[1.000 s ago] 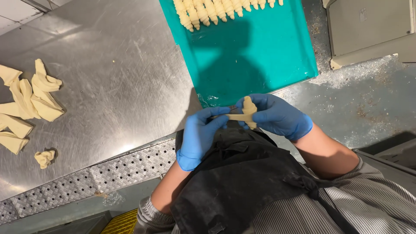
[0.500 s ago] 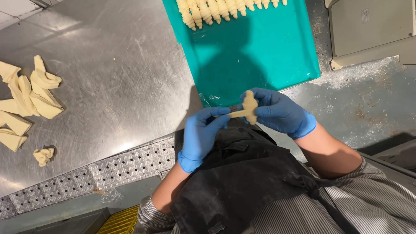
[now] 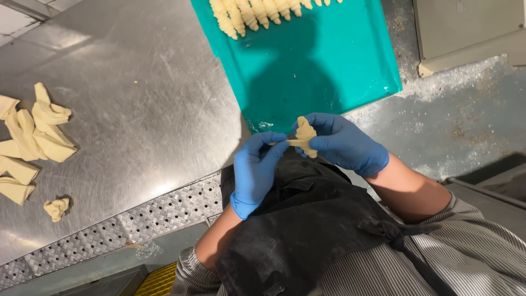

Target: Rolling triangular pieces of dough into croissant shapes and placing them on a tray.

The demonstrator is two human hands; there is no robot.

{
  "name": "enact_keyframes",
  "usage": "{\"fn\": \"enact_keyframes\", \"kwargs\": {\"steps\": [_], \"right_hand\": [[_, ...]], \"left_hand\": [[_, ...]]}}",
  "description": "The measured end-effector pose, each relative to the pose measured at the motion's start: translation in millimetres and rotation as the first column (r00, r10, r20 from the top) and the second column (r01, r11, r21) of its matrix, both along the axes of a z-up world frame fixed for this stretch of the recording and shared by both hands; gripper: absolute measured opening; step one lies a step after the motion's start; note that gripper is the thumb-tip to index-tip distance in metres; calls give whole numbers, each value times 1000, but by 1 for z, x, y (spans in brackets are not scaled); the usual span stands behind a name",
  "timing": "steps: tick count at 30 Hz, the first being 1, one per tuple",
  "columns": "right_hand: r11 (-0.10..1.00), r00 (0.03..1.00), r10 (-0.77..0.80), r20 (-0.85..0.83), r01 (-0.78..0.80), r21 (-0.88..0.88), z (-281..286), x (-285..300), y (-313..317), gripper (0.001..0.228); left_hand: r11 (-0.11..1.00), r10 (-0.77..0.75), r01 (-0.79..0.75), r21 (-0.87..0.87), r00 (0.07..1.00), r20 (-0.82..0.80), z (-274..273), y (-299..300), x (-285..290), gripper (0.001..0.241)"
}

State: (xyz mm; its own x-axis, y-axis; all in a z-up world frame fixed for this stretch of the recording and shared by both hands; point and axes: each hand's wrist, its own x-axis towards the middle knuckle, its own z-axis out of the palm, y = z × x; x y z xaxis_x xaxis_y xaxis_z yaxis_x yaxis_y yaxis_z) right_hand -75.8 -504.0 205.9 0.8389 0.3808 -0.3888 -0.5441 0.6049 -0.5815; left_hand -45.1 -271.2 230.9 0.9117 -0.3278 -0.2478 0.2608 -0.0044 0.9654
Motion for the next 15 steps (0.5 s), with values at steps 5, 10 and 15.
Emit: {"fn": "enact_keyframes", "kwargs": {"steps": [5, 10, 15], "right_hand": [[1000, 999, -29, -19, 29, 6, 13, 6, -3, 52], [993, 998, -28, 52, 34, -113, 13, 7, -8, 49], [992, 998, -32, 45, 37, -116, 9, 9, -12, 45]], "left_hand": [[997, -64, 60, 45, 993, 95, 21, -6, 6, 18], [985, -141, 129, 118, 985, 101, 21, -10, 7, 23], [998, -49, 46, 50, 997, 52, 3, -11, 5, 18]]}}
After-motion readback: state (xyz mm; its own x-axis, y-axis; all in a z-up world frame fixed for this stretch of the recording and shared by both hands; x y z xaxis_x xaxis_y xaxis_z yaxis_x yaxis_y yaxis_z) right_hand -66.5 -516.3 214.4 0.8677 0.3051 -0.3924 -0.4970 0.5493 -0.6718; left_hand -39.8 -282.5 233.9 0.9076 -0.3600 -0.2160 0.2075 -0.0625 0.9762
